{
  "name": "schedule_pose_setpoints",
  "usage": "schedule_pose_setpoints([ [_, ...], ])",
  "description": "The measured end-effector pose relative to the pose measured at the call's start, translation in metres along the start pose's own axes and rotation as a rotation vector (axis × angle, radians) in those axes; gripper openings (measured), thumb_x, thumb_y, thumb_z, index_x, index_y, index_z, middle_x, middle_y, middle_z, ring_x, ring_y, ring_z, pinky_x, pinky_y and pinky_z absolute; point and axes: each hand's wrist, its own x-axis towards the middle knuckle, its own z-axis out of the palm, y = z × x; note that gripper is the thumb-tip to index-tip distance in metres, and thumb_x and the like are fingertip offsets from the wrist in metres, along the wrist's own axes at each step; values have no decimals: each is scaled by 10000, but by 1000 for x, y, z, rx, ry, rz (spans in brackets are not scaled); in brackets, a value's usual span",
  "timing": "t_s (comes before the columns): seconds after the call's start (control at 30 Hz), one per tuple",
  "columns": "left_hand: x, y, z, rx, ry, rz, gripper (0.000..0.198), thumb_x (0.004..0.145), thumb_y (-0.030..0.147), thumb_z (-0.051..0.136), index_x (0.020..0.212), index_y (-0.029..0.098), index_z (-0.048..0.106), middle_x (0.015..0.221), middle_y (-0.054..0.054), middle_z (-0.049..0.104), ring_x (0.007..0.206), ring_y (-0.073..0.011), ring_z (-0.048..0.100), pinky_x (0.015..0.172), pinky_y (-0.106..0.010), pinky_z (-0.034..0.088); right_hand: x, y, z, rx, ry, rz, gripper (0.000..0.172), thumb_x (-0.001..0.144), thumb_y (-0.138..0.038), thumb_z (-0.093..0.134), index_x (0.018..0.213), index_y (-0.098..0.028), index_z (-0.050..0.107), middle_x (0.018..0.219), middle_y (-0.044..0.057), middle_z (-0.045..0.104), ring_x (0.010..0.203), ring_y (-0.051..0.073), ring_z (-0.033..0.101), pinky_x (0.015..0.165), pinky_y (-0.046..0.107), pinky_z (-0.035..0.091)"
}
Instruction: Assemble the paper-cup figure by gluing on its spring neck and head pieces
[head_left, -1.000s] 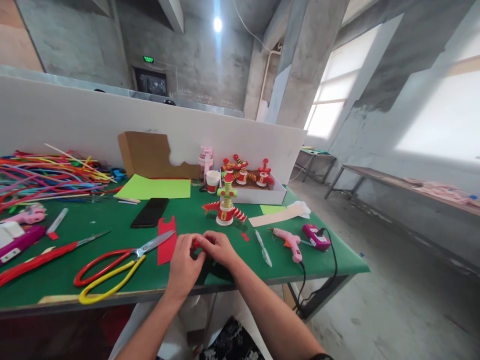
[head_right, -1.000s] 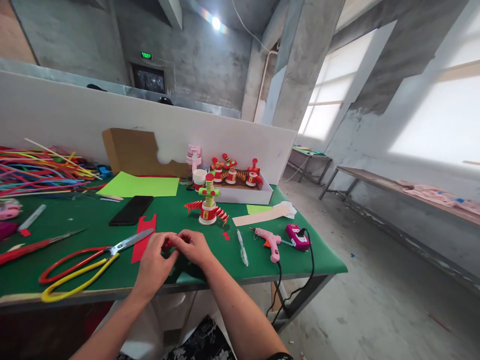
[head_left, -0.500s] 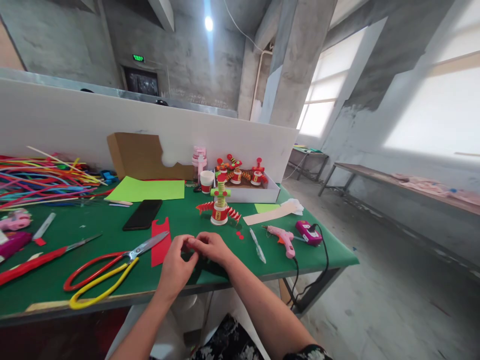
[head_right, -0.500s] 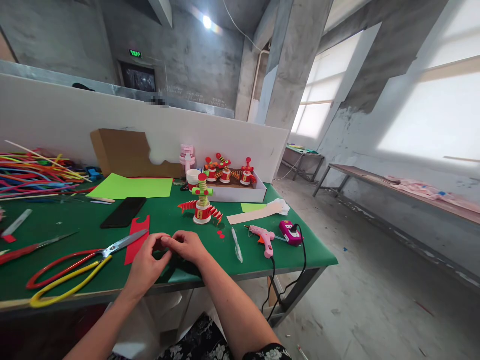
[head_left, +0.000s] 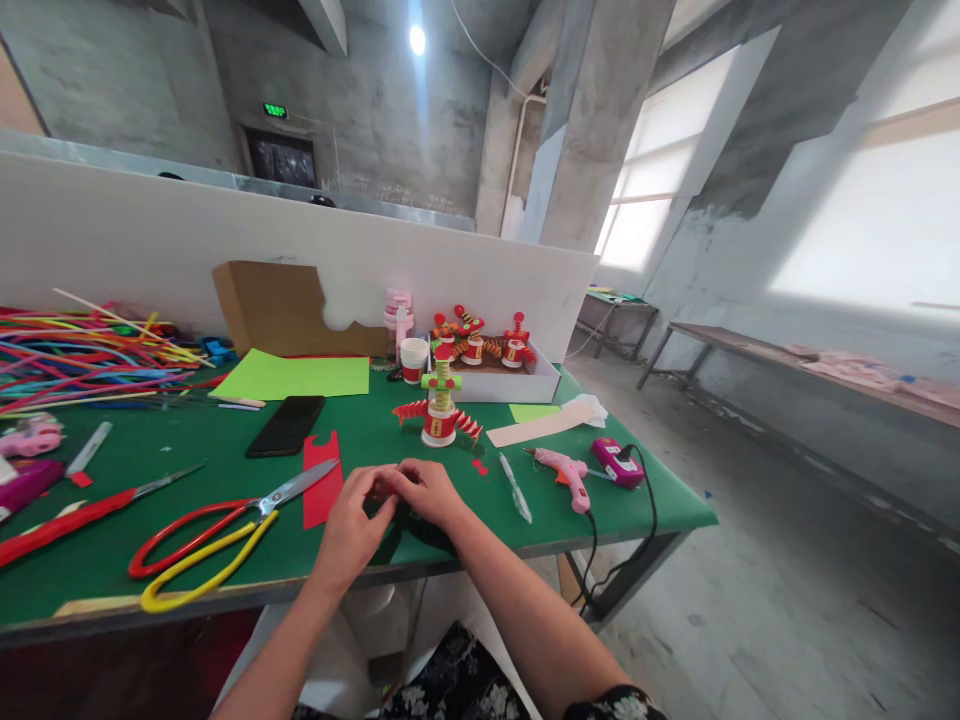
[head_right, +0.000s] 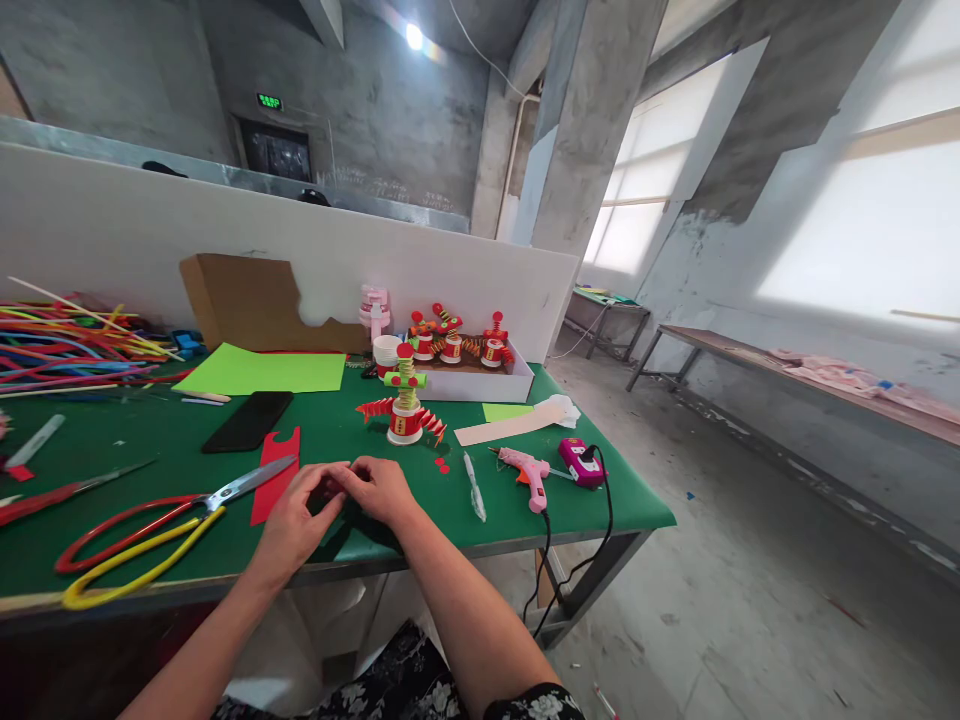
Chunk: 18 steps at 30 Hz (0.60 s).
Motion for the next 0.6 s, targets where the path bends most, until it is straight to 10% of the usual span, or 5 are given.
schedule_pose_setpoints([
  [0.6, 1, -1, 1, -40, 2, -98, 258, 765, 396, 610, 957, 223, 620, 861, -37, 681, 777, -220, 663, 748, -389, 584, 0, 2, 0, -17, 12, -24, 411, 954, -440, 551, 632, -184, 537, 588, -57, 480, 626, 98, 459, 585, 216, 315],
])
